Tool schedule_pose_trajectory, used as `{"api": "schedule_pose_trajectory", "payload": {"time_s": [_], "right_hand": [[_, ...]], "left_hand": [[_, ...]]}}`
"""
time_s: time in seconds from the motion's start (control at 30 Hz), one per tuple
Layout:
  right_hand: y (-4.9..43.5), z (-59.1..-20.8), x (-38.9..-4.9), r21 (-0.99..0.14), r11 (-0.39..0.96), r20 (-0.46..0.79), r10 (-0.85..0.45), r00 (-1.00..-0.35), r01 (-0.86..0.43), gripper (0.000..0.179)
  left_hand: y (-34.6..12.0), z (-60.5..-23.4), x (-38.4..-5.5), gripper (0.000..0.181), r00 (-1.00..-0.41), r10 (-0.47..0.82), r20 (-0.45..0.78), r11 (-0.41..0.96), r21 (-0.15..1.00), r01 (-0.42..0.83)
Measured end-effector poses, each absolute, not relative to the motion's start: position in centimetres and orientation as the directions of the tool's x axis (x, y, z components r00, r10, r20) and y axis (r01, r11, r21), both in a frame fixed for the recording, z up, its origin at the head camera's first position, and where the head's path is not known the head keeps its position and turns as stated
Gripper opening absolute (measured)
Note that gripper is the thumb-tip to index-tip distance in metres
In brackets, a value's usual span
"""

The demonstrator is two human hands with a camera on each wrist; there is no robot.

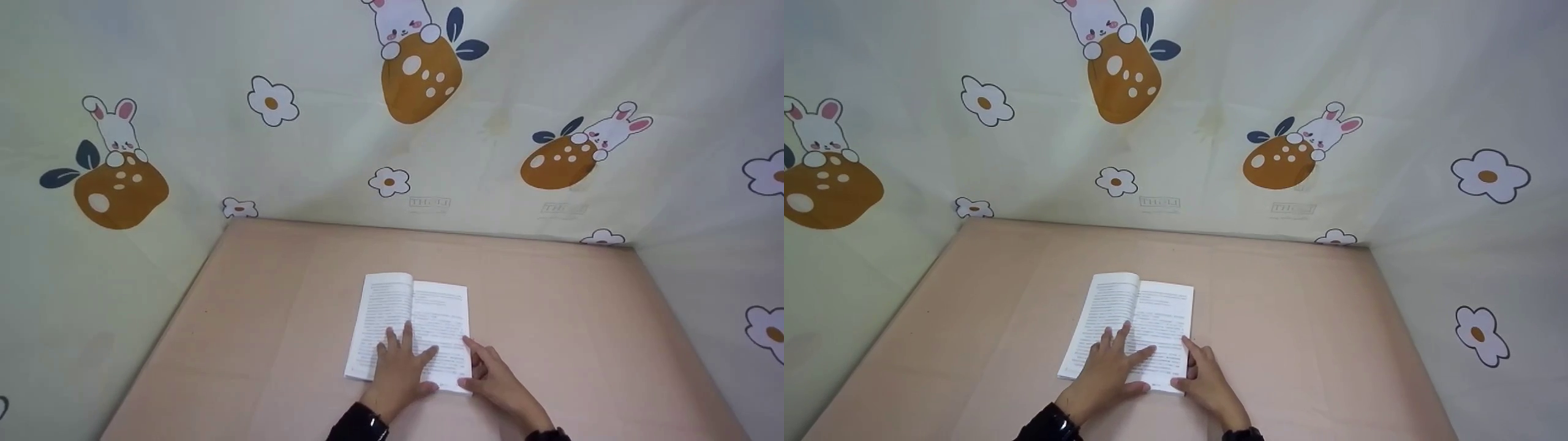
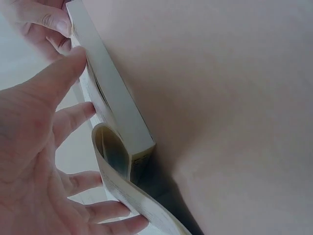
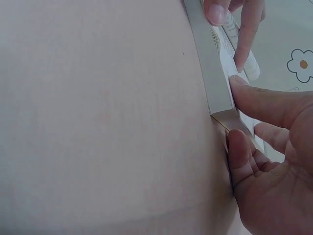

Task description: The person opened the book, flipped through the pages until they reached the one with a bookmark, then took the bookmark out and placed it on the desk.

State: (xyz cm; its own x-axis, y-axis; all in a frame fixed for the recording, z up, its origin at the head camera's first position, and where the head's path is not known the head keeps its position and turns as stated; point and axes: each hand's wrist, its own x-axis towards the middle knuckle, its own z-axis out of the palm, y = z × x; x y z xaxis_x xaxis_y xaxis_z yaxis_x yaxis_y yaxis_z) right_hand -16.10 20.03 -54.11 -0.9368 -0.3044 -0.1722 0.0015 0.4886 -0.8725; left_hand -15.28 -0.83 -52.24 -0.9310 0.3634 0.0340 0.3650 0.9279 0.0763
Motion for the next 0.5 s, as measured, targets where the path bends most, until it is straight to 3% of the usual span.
{"api": "schedule_pose_trajectory", "payload": {"time_s": [0.2, 0.5], "right_hand": [[19.95, -54.15, -16.04, -0.879, 0.477, -0.152, -0.303, -0.941, -0.012, 0.084], [19.65, -54.25, -16.07, -0.874, 0.486, -0.168, -0.277, -0.946, 0.013, 0.094]], "left_hand": [[-0.8, -52.06, -15.36, 0.074, -0.93, 0.366, 0.022, 0.927, 0.082, 0.367], [-0.78, -51.8, -15.37, 0.073, -0.934, 0.357, -0.003, 0.933, 0.05, 0.356]]}}
